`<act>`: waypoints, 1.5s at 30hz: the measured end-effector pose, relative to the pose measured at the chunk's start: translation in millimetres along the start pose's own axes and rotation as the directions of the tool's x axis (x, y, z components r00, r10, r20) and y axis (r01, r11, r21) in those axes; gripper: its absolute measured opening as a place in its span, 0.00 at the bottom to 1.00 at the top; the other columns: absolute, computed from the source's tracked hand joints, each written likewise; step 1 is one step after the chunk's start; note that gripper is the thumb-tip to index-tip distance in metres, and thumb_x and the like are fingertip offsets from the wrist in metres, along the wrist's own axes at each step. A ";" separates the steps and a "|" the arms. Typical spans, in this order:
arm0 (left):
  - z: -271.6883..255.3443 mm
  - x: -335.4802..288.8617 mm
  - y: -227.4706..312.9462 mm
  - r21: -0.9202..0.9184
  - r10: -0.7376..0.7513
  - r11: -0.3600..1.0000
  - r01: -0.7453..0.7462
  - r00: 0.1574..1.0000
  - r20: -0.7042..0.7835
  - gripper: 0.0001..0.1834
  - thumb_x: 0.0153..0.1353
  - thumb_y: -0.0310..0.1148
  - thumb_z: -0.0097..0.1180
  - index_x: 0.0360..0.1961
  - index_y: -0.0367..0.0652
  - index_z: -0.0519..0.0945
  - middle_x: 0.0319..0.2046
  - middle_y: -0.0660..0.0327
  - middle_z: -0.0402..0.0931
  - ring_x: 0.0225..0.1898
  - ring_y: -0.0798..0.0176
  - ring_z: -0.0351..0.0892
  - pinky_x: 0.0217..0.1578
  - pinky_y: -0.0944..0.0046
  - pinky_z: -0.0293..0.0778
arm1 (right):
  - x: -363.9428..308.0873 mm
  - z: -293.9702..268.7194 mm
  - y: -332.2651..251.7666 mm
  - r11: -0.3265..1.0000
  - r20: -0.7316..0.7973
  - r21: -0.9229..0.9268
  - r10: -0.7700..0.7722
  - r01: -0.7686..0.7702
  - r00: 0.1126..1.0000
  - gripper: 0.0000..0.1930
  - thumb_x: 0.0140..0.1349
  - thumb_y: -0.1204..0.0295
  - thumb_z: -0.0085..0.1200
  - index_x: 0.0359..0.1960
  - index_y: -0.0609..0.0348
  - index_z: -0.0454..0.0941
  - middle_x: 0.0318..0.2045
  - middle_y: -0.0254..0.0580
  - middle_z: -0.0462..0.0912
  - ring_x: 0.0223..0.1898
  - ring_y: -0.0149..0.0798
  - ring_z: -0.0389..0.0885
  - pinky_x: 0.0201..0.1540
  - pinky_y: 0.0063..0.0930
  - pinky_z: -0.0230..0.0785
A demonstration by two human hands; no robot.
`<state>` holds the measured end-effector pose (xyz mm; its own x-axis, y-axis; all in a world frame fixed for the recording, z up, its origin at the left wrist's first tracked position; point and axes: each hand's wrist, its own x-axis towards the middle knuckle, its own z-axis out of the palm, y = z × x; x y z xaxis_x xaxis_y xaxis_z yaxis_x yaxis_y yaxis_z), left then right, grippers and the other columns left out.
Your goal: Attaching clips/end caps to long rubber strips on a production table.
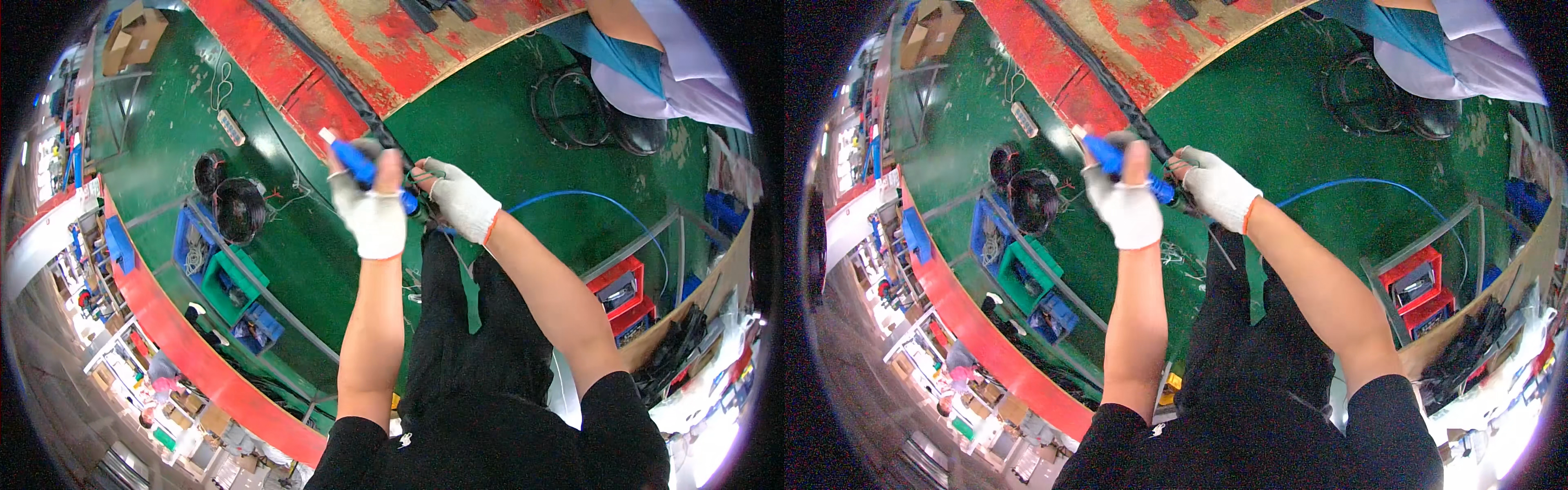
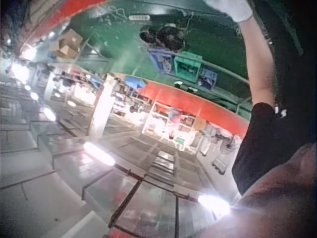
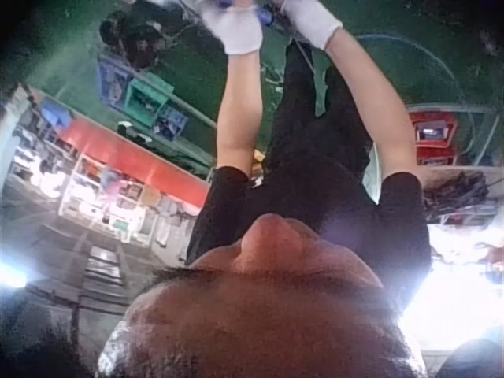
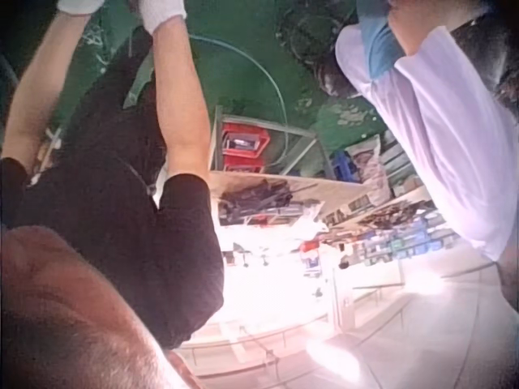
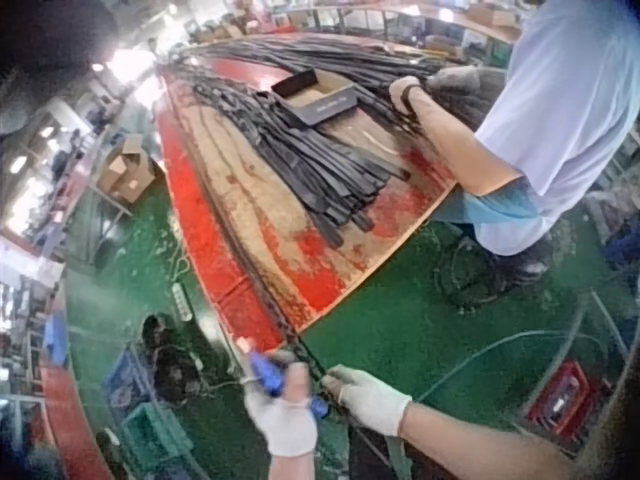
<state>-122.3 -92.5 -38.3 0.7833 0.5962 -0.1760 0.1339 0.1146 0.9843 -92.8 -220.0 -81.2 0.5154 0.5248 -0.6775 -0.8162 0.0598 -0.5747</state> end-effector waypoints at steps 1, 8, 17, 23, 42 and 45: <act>9.5 -4.3 -1.7 0.089 0.033 0.995 -0.033 0.999 0.010 0.39 0.66 0.26 0.68 0.76 0.41 0.66 0.45 0.66 0.76 0.46 0.70 0.76 0.50 0.66 0.75 | -3.0 1.9 0.5 1.000 -0.004 0.013 0.015 -0.015 1.000 0.19 0.77 0.65 0.53 0.64 0.59 0.72 0.43 0.35 0.85 0.30 0.25 0.78 0.25 0.24 0.67; -22.7 -19.2 4.2 0.057 0.072 0.995 -0.084 0.981 0.181 0.30 0.70 0.33 0.62 0.72 0.45 0.71 0.39 0.67 0.79 0.31 0.71 0.76 0.34 0.68 0.77 | 1.1 -28.2 -18.9 0.999 0.056 -0.031 0.013 -0.011 0.998 0.10 0.72 0.66 0.58 0.47 0.57 0.84 0.30 0.29 0.84 0.22 0.22 0.68 0.22 0.22 0.56; -40.3 -50.5 7.0 0.749 -0.021 0.472 -0.465 0.843 0.537 0.48 0.58 0.25 0.62 0.80 0.41 0.59 0.41 0.46 0.80 0.37 0.43 0.84 0.41 0.49 0.81 | 5.2 -33.3 -24.0 0.979 0.012 -0.205 0.001 0.001 1.000 0.12 0.71 0.66 0.59 0.49 0.58 0.87 0.29 0.29 0.84 0.22 0.23 0.67 0.22 0.24 0.54; -34.3 -50.3 12.6 0.789 -0.096 0.443 -0.426 0.853 0.514 0.50 0.54 0.25 0.63 0.80 0.40 0.59 0.41 0.44 0.80 0.39 0.39 0.84 0.43 0.47 0.80 | 5.7 -28.2 -22.4 0.955 0.025 -0.292 -0.055 0.060 0.998 0.14 0.71 0.69 0.57 0.51 0.67 0.86 0.40 0.40 0.88 0.41 0.32 0.82 0.45 0.28 0.73; -25.2 -50.3 22.3 0.859 -0.238 0.414 -0.300 0.876 0.420 0.52 0.54 0.26 0.63 0.81 0.44 0.57 0.43 0.44 0.81 0.42 0.38 0.85 0.45 0.48 0.81 | 5.2 -23.7 -21.4 0.906 0.021 -0.407 -0.118 0.116 0.993 0.16 0.73 0.69 0.57 0.52 0.71 0.85 0.43 0.42 0.89 0.48 0.32 0.81 0.54 0.29 0.73; -21.3 -49.6 24.7 0.874 -0.266 0.394 -0.284 0.875 0.404 0.51 0.54 0.26 0.64 0.81 0.42 0.57 0.42 0.44 0.80 0.41 0.38 0.85 0.45 0.47 0.81 | 4.5 -22.5 -15.1 0.896 0.000 -0.417 -0.166 0.151 0.986 0.19 0.75 0.63 0.60 0.50 0.71 0.85 0.41 0.38 0.88 0.45 0.31 0.81 0.51 0.28 0.73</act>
<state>-170.8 -102.3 -5.5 0.8951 0.1703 -0.4121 0.3613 -0.8186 0.4465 -72.3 -237.6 -85.9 0.6438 0.5075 -0.5727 -0.5450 -0.2212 -0.8087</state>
